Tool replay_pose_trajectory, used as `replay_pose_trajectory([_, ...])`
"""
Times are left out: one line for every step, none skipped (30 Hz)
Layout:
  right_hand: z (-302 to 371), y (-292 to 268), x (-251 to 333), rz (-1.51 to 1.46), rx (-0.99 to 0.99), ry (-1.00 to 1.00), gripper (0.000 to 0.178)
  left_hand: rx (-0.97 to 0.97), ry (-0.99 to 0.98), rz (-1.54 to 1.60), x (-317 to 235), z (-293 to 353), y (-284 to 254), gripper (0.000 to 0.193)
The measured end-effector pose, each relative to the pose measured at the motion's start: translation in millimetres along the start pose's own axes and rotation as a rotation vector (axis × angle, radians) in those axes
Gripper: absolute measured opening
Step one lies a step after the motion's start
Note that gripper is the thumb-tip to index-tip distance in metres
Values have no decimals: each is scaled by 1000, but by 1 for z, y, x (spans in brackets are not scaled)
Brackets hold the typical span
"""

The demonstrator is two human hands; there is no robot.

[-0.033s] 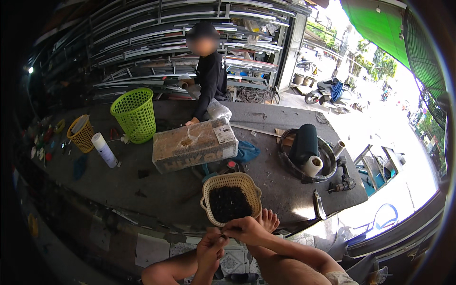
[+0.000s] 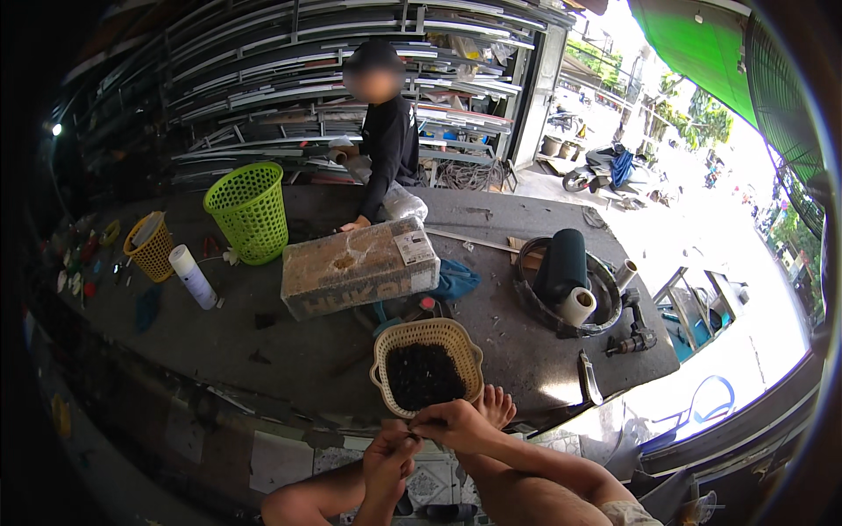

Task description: The person sits at a workbench and repeatedly picks small black fasteners from a basket, handling them one at a time with both hands. The person occasionally places items back into the basket while continuing to sort through the pile.

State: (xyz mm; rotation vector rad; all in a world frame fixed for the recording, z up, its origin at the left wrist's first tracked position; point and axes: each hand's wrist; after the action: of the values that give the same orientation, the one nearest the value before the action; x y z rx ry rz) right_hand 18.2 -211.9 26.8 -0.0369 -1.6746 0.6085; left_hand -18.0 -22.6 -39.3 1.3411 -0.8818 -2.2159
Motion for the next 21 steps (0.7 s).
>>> replay_pose_trajectory([1, -1, 1, 5, 12, 12, 23, -7, 9, 4, 0, 0, 1, 8])
replay_pose_trajectory([1, -1, 2, 25, 19, 8, 23, -1, 13, -6, 0, 1, 1, 7])
replay_pose_trajectory([2, -2, 3, 7, 22, 18, 23, 6, 18, -15, -1, 1, 2, 7])
replay_pose_trajectory([3, -2, 4, 2, 20, 14, 23, 14, 28, -19, -2, 1, 2, 7])
replay_pose_trajectory([3, -2, 5, -2, 19, 10, 23, 6, 26, -26, -2, 2, 2, 8])
replay_pose_trajectory([4, -2, 5, -1, 25, 3, 23, -1, 27, -27, -2, 2, 2, 8])
replay_pose_trajectory([4, -2, 5, 1, 31, -5, 22, -1, 34, -17, -2, 2, 3, 8])
replay_pose_trajectory([4, -1, 5, 15, 29, -33, 22, -11, 31, -27, -1, 3, 2, 9])
replay_pose_trajectory([3, -1, 5, 15, 39, -11, 22, -13, 33, -27, 0, 3, 2, 10])
replay_pose_trajectory([3, 0, 4, 25, 40, -9, 21, -15, 34, -28, 0, 2, 3, 11])
replay_pose_trajectory([3, 1, 3, 41, 39, -24, 21, -9, 44, -33, 0, 2, 3, 11])
replay_pose_trajectory([4, 3, 2, 59, 22, -35, 20, -3, 54, -38, 1, 2, 4, 12])
replay_pose_trajectory([4, 5, 2, 80, 2, -61, 18, 2, 63, -43, 1, 2, 5, 12])
replay_pose_trajectory([5, 7, 1, 112, -18, -85, 17, -4, 54, -47, 1, 3, 6, 13])
replay_pose_trajectory([6, 9, 1, 138, -38, -118, 16, -10, 45, -50, 0, 3, 7, 13])
replay_pose_trajectory([7, 11, 1, 173, -59, -149, 15, -48, 12, -54, 0, 3, 9, 13])
replay_pose_trajectory([8, 12, 1, 205, -89, -197, 14, -40, 36, -43, 0, 4, 11, 13])
replay_pose_trajectory([8, 13, 1, 242, -75, -201, 14, -63, 34, -32, 1, 4, 14, 14])
replay_pose_trajectory([8, 14, 2, 276, -72, -222, 15, -51, 46, -15, 2, 4, 15, 15])
replay_pose_trajectory([9, 15, 3, 308, -62, -237, 15, -71, 10, -28, 2, 4, 14, 17])
replay_pose_trajectory([9, 15, 3, 354, -44, -239, 16, -54, -12, -33, 2, 3, 13, 20])
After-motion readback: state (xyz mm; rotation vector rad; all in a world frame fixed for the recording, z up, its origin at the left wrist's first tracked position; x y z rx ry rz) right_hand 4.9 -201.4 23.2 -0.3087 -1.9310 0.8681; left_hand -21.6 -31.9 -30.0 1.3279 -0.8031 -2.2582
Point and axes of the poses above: each hand's wrist, its own z-axis away from the middle knuckle, its own y-axis out of the palm, x = y × z, and after that the axes turned 6 degrees about -y, right-handed
